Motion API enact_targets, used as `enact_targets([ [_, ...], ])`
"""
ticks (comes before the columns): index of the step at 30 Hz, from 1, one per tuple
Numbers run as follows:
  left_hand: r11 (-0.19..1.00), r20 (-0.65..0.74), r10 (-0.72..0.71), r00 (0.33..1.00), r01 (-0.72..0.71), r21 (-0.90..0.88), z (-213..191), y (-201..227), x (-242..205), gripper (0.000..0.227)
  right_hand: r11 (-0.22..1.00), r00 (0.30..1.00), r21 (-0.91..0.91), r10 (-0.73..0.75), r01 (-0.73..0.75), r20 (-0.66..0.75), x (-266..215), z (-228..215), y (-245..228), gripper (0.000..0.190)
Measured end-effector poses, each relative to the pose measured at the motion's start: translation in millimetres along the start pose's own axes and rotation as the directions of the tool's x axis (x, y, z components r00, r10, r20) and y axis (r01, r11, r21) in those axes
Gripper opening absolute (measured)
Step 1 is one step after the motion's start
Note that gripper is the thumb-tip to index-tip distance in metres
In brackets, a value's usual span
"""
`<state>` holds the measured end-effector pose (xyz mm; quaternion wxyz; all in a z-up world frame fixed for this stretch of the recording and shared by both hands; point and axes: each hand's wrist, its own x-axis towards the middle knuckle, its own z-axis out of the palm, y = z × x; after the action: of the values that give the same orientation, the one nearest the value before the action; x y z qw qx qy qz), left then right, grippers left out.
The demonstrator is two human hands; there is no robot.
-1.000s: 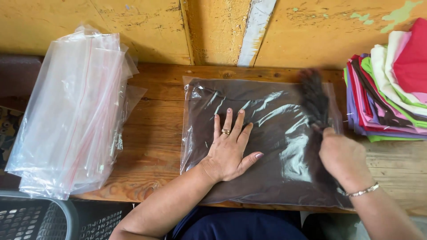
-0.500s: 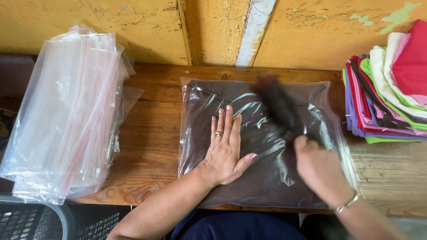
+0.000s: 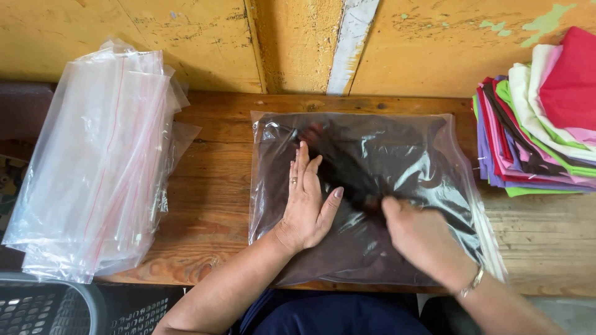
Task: Bagging a brown fabric upholstery piece into a plastic zip-lock bag, sealing it, dusting the surface, and placing it into a storage basket.
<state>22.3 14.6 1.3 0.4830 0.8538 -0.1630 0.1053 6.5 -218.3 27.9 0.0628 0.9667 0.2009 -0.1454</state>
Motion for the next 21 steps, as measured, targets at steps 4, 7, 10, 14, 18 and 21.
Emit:
enact_targets([
  [4, 0.894, -0.098, 0.03, 0.995, 0.017, 0.448, -23, -18, 19, 0.07, 0.951, 0.952, -0.107, 0.274, -0.289, -0.134, 35, -8, 78, 0.025],
  [7, 0.8, -0.196, -0.224, 0.955, 0.295, 0.523, -50, -42, 32, 0.072, 0.797, 0.83, 0.232, 0.545, -0.558, 0.123, 56, -20, 120, 0.047],
  [10, 0.718, -0.225, -0.447, 0.866, 0.497, 0.488, -71, -46, 40, 0.074, 0.654, 0.726, 0.381, 0.684, -0.654, 0.074, 72, -9, 143, 0.067],
  [14, 0.615, 0.032, -0.778, 0.628, 0.75, 0.245, -96, -17, 52, 0.076, 0.6, 0.755, 0.622, 0.656, -0.504, -0.021, 81, -4, 135, 0.053],
  [18, 0.724, 0.129, -0.657, 0.743, 0.669, -0.165, -102, -21, 55, 0.02, 0.362, 0.734, 0.831, 0.675, -0.423, 0.08, 79, -20, 121, 0.045],
  [21, 0.653, 0.152, -0.615, 0.774, 0.608, -0.453, -111, -5, 52, 0.035, 0.285, 0.748, 0.95, 0.657, -0.129, -0.095, 80, -4, 138, 0.027],
])
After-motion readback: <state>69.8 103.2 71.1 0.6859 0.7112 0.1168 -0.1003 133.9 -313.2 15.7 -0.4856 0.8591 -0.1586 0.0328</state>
